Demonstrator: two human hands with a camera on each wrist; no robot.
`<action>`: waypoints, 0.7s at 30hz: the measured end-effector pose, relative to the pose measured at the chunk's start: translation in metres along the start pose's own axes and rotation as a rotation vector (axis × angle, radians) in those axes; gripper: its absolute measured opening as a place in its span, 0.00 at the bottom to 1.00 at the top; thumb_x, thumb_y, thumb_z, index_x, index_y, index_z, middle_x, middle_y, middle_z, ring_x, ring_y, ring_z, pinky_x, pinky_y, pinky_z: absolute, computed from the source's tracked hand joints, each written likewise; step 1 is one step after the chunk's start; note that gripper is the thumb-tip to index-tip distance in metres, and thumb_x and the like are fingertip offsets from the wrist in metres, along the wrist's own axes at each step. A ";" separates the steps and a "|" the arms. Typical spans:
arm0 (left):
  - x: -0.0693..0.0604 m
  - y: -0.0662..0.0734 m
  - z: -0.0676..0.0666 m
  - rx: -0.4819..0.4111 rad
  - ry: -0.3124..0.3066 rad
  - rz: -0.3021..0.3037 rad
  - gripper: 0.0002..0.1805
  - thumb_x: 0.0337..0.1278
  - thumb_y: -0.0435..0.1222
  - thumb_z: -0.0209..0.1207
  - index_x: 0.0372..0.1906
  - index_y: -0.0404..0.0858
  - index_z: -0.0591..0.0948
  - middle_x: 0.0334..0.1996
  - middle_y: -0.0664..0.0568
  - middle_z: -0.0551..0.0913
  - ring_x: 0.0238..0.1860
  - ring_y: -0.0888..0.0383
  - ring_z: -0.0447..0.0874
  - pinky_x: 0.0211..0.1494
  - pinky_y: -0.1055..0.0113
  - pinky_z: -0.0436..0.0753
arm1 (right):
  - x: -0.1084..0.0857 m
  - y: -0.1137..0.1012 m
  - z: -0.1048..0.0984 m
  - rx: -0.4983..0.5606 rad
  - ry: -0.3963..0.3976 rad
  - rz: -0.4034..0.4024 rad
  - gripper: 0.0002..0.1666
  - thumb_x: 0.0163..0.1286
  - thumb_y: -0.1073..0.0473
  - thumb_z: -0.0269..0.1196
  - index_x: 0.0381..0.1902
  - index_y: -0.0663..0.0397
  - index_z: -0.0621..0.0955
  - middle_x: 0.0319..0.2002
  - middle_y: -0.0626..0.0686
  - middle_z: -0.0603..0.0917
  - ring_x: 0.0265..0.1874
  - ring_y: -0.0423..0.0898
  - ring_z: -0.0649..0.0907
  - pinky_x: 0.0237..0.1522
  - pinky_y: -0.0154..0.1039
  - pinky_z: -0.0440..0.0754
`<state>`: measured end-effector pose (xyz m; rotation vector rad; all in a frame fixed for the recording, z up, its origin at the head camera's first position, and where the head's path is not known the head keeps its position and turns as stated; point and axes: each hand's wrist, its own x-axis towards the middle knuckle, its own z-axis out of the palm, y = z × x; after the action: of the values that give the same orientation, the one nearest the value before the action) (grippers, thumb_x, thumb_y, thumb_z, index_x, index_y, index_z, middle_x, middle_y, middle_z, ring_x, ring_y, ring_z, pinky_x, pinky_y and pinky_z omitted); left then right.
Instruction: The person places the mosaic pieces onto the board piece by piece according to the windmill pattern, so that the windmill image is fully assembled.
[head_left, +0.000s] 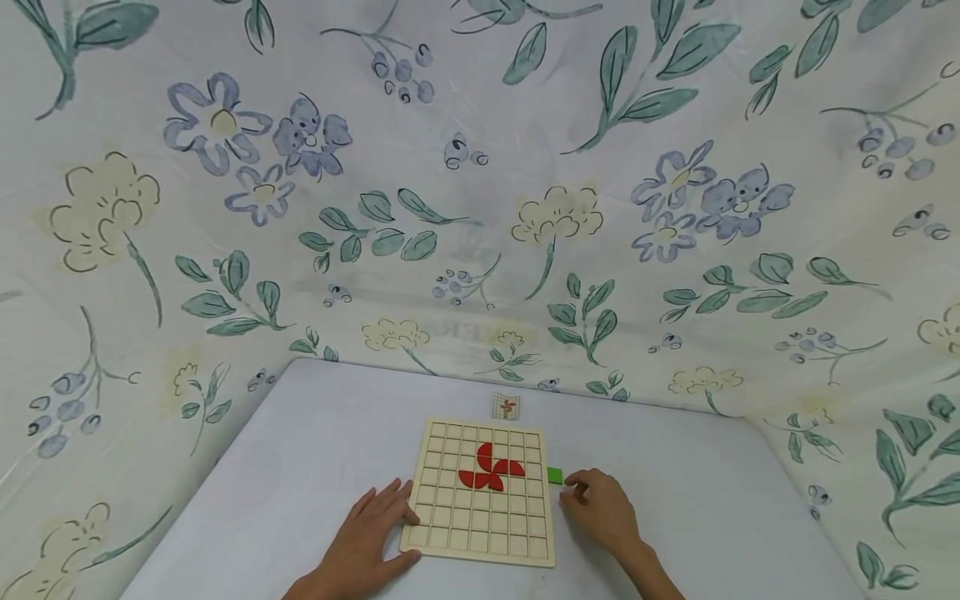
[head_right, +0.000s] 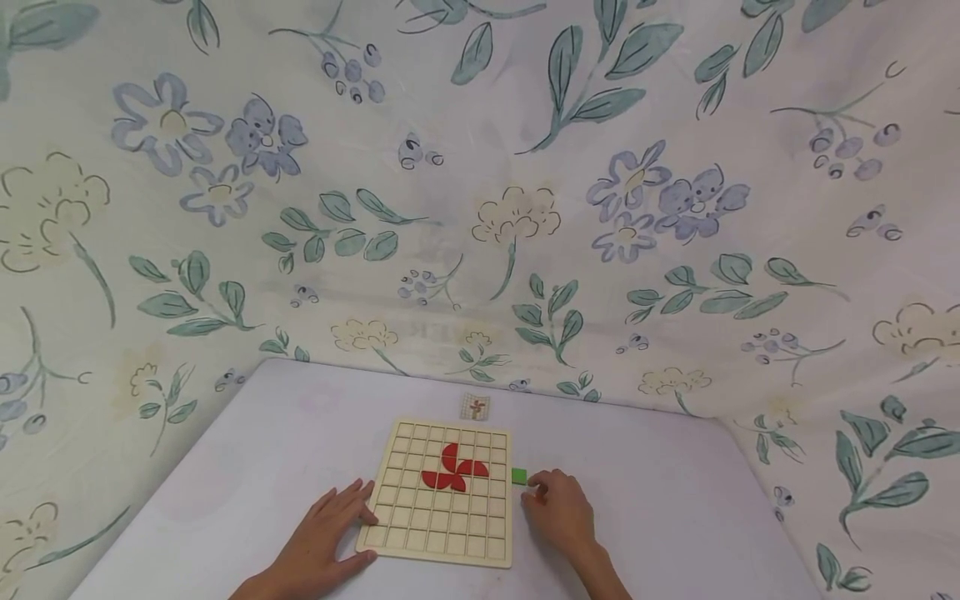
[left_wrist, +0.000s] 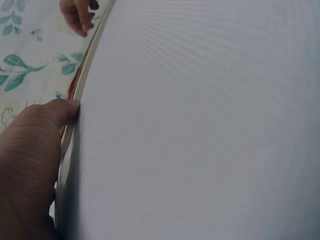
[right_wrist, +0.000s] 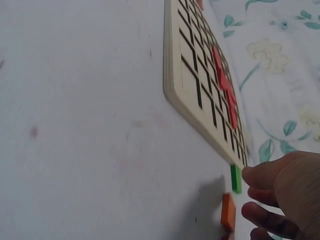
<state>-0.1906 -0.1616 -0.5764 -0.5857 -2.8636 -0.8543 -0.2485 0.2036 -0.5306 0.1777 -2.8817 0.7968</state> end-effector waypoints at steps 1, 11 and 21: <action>0.000 0.000 0.000 0.000 -0.003 -0.004 0.19 0.50 0.55 0.68 0.43 0.59 0.73 0.71 0.46 0.66 0.73 0.45 0.58 0.72 0.41 0.52 | 0.000 0.003 -0.002 -0.011 0.001 0.015 0.10 0.56 0.59 0.73 0.37 0.54 0.86 0.26 0.44 0.77 0.26 0.41 0.72 0.22 0.34 0.71; -0.001 0.002 -0.002 0.002 0.002 0.002 0.19 0.50 0.56 0.68 0.43 0.58 0.73 0.70 0.46 0.67 0.72 0.45 0.59 0.72 0.41 0.53 | -0.005 0.029 -0.015 -0.105 -0.029 0.038 0.15 0.51 0.57 0.76 0.37 0.54 0.87 0.30 0.47 0.79 0.30 0.44 0.75 0.30 0.41 0.76; -0.001 0.001 -0.001 -0.004 0.017 0.020 0.19 0.52 0.58 0.66 0.43 0.58 0.73 0.70 0.45 0.67 0.72 0.45 0.59 0.71 0.40 0.53 | -0.010 0.034 -0.023 -0.107 -0.104 0.093 0.14 0.51 0.56 0.77 0.34 0.53 0.87 0.26 0.44 0.78 0.26 0.42 0.75 0.28 0.40 0.77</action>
<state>-0.1889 -0.1617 -0.5758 -0.6029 -2.8370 -0.8581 -0.2412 0.2457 -0.5297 0.0754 -3.0417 0.6643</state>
